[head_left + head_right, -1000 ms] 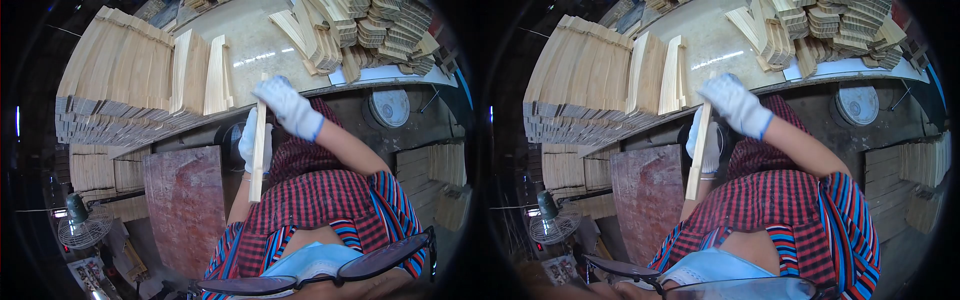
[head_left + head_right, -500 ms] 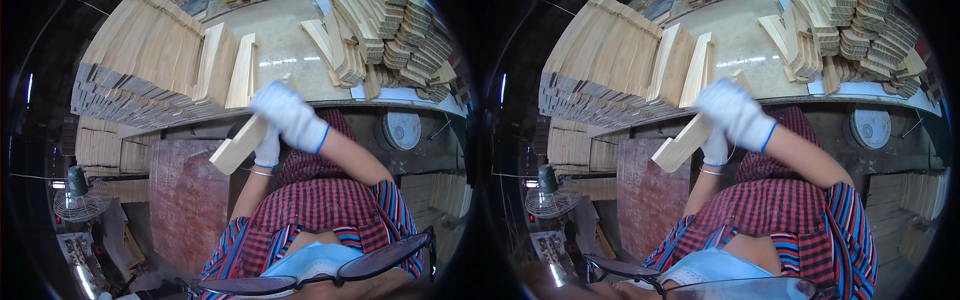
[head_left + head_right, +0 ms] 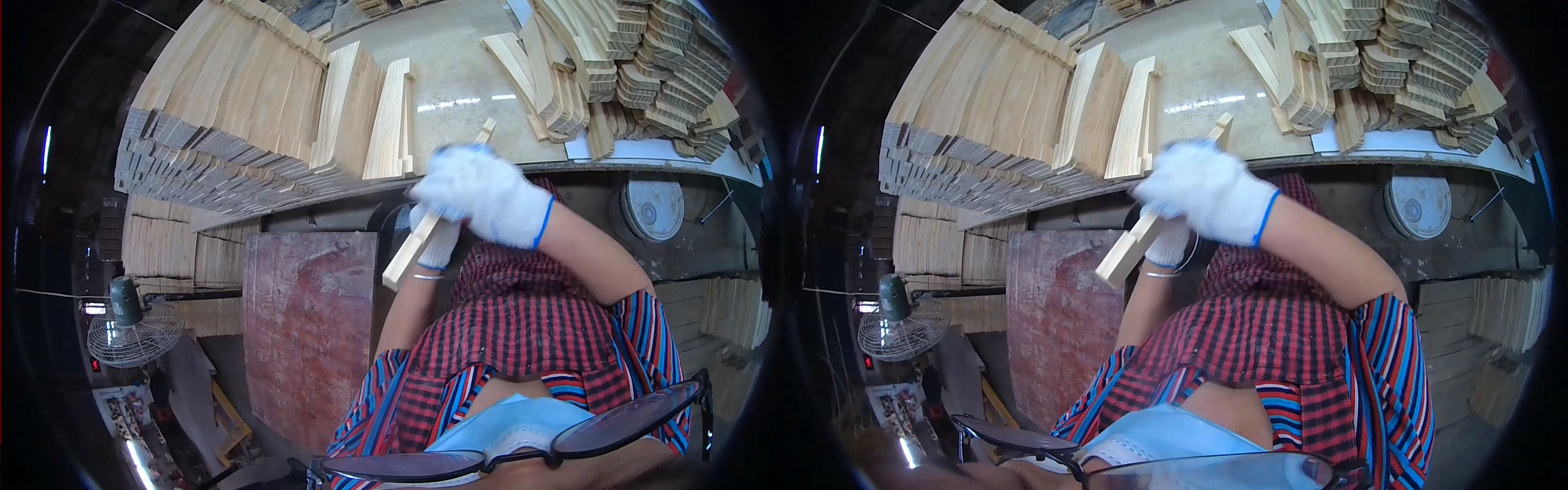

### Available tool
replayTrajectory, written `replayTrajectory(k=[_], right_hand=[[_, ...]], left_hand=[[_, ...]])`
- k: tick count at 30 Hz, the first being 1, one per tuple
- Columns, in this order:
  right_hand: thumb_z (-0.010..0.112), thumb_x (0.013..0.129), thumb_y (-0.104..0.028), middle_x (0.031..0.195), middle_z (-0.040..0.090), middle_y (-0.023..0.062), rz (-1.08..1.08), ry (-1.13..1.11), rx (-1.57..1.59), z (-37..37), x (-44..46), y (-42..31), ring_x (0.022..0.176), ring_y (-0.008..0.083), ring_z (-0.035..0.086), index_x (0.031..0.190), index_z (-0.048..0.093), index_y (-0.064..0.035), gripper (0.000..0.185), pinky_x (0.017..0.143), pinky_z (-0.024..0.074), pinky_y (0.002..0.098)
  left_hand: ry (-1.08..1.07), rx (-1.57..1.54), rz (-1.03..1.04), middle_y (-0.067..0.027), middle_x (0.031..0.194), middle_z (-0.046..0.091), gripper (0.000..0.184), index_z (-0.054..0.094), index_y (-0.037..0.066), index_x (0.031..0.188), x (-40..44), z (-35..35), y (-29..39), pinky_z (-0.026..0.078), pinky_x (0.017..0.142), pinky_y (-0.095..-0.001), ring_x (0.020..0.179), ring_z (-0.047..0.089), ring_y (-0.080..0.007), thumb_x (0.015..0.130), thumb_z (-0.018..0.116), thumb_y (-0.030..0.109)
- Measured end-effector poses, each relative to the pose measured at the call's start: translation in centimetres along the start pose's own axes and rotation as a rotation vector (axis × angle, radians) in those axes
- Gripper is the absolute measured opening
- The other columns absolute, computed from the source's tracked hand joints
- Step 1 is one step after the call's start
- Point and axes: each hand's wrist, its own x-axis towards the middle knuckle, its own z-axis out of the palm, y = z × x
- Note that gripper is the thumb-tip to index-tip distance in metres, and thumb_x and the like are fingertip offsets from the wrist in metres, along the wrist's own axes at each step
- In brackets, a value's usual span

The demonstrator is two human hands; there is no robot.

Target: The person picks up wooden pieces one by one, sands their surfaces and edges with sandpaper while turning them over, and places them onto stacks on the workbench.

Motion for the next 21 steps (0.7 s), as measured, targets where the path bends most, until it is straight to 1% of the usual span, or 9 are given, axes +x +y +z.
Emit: replayTrajectory(k=[1,3,5,6,9,11,15,18,21], right_hand=[[0.06,0.075,-0.01,0.092,0.061,0.008,0.107,-0.098,-0.14,-0.6,-0.5,1.7,0.098,0.0261,0.058,0.098,0.059,-0.0138,0.023,0.086,0.0464,0.0396],[0.06,0.078,-0.012,0.09,0.061,0.0108,0.105,0.196,-0.265,0.8,-2.6,6.5,0.095,0.0284,0.059,0.101,0.061,-0.0142,0.024,0.077,0.0484,0.0416],[0.061,0.079,-0.016,0.091,0.06,0.011,0.302,0.341,-0.185,-0.4,-3.5,6.8,0.094,0.0284,0.059,0.103,0.06,-0.0134,0.024,0.076,0.0483,0.0416],[0.061,0.079,-0.016,0.091,0.06,0.011,0.316,0.34,-0.188,-0.3,-3.9,6.7,0.094,0.0284,0.059,0.103,0.06,-0.0134,0.024,0.076,0.0483,0.0416],[0.06,0.082,-0.021,0.093,0.06,0.01,0.594,0.188,-0.38,1.6,-4.8,7.5,0.095,0.0289,0.059,0.108,0.06,-0.0127,0.027,0.076,0.0488,0.0419],[0.059,0.084,-0.024,0.093,0.06,0.0102,0.692,-0.036,-0.461,5.8,-5.6,9.2,0.096,0.0302,0.059,0.112,0.059,-0.0147,0.029,0.076,0.0493,0.0421],[0.056,0.086,-0.026,0.094,0.061,0.0121,0.644,-0.026,-0.396,6.8,-6.5,9.8,0.094,0.0316,0.06,0.114,0.058,-0.0185,0.029,0.073,0.0502,0.0434],[0.053,0.088,-0.025,0.097,0.061,0.013,0.862,0.017,-0.217,4.9,-4.1,8.4,0.088,0.0318,0.062,0.115,0.058,-0.0221,0.028,0.071,0.0512,0.045],[0.05,0.089,-0.024,0.098,0.063,0.0137,0.664,0.078,-0.202,6.5,-3.7,8.0,0.085,0.0325,0.064,0.122,0.056,-0.0245,0.033,0.069,0.0519,0.0461]], left_hand=[[0.007,0.042,-0.006,-0.0139,0.123,0.06,0.042,0.055,-0.002,0.126,0.5,-0.2,1.3,0.043,0.101,-0.0354,0.114,0.058,-0.0227,0.088,0.065,0.013],[0.111,-0.043,-0.197,-0.0143,0.111,0.066,0.04,0.06,-0.005,0.117,1.1,-0.6,5.2,0.05,0.09,-0.0342,0.1,0.064,-0.0188,0.082,0.072,0.008],[0.249,-0.363,-0.401,-0.013,0.105,0.067,0.038,0.06,-0.007,0.115,1.4,-1.0,6.0,0.051,0.086,-0.0326,0.096,0.064,-0.0163,0.082,0.072,0.008],[0.207,-0.267,-0.366,-0.0108,0.106,0.066,0.038,0.06,-0.007,0.115,2.2,-1.6,6.8,0.051,0.085,-0.0312,0.095,0.063,-0.0157,0.082,0.072,0.007],[0.162,-0.192,-0.16,-0.011,0.103,0.066,0.035,0.061,-0.008,0.111,5.1,-1.0,5.0,0.051,0.082,-0.0305,0.09,0.063,-0.0162,0.081,0.072,0.007],[0.211,-0.346,-0.236,-0.0107,0.098,0.067,0.029,0.063,-0.008,0.105,6.9,-0.1,4.5,0.051,0.076,-0.0301,0.085,0.062,-0.0154,0.082,0.071,0.008],[0.186,-0.214,-0.323,-0.0072,0.086,0.066,0.028,0.065,-0.008,0.098,9.7,-0.8,2.6,0.05,0.071,-0.0292,0.078,0.062,-0.0143,0.085,0.068,0.017],[0.185,-0.373,-0.476,-0.007,0.082,0.064,0.028,0.064,-0.008,0.094,10.9,-0.6,3.7,0.049,0.064,-0.0279,0.073,0.061,-0.0134,0.086,0.068,0.018],[0.209,-0.405,-0.51,-0.0068,0.081,0.063,0.026,0.064,-0.006,0.094,11.3,-0.3,3.8,0.049,0.058,-0.0275,0.072,0.061,-0.0132,0.086,0.068,0.019]])
